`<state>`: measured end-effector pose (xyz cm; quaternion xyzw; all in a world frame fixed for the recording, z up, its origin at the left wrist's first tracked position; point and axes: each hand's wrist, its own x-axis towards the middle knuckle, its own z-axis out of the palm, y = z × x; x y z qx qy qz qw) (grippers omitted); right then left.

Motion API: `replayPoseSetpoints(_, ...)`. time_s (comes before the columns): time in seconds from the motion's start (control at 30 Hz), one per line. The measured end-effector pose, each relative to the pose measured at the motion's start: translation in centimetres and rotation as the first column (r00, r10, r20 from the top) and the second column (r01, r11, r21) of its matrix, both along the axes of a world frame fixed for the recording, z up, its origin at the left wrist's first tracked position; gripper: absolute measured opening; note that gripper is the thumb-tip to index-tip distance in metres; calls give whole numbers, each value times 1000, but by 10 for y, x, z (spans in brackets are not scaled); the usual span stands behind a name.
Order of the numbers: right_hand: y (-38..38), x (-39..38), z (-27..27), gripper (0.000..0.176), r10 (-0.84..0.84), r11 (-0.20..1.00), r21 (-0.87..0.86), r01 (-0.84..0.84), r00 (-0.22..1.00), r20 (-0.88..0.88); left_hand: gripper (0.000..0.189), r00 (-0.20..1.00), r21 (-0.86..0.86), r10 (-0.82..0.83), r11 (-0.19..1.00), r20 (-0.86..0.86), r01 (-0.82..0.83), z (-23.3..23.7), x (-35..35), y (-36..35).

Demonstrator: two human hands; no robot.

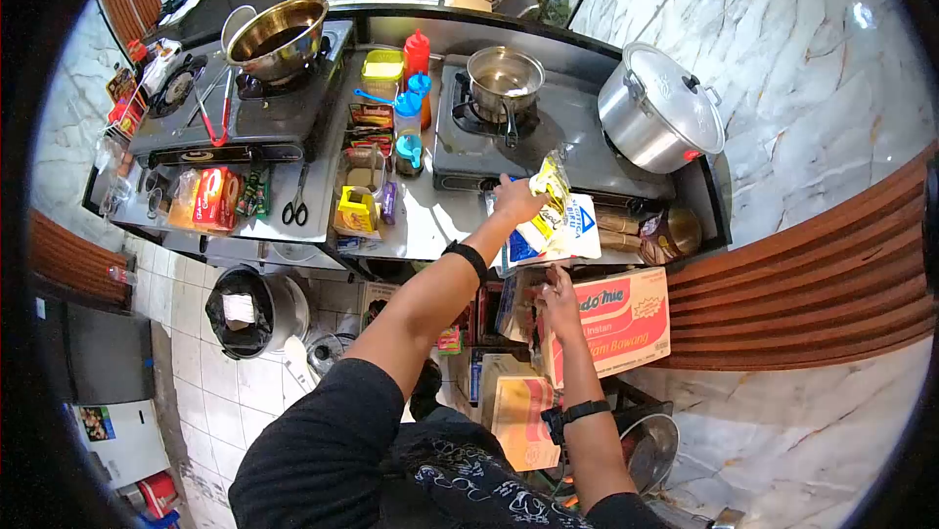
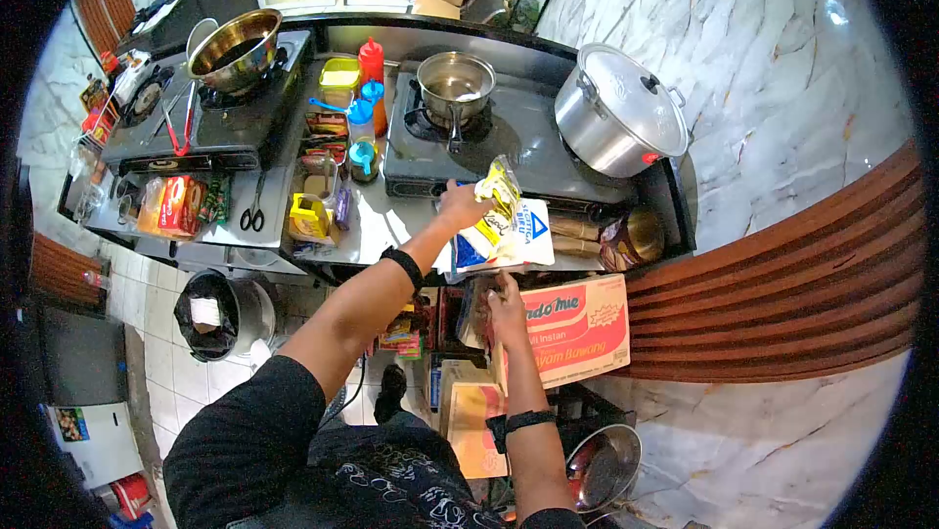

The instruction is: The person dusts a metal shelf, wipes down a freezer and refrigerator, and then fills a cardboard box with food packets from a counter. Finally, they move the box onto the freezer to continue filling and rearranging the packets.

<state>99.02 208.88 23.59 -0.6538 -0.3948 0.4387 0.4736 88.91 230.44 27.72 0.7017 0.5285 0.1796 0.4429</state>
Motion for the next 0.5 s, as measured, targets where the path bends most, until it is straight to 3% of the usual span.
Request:
replayPoseSetpoints(0.03, -1, 1, 1, 49, 5, 1000, -26, -4, 1000, 26, 54, 995, 105, 67, 993, -79, -59, -8, 10, -1)
replayPoseSetpoints(0.1, -2, -2, 8, 48, -2, 1000, -22, 1, 999, -40, 53, 986, 115, 83, 991, -145, -67, 44, 5, -30)
replayPoseSetpoints(0.17, -7, -8, 12, 47, -26, 999, -43, 19, 983, -183, 54, 996, 118, 32, 993, -86, -22, 39, 15, -32)
replayPoseSetpoints(0.2, -10, -9, 4, 47, -86, 996, -2, 91, 931, -355, 51, 998, 54, -63, 997, 10, 62, 32, 21, -29)
replayPoseSetpoints(0.3, -22, -3, -8, 47, -92, 995, 0, 102, 893, -442, 62, 983, -19, -178, 984, -44, 177, 41, 39, -31)
replayPoseSetpoints(0.43, -34, -3, -5, 46, -139, 990, -49, 131, 942, -307, 55, 970, 69, -128, 987, -208, 145, 20, 50, -22)
replayPoseSetpoints(0.5, -46, -5, 6, 46, -84, 995, 44, 94, 978, -191, 54, 970, 59, 7, 998, -245, 8, 15, 38, -17)
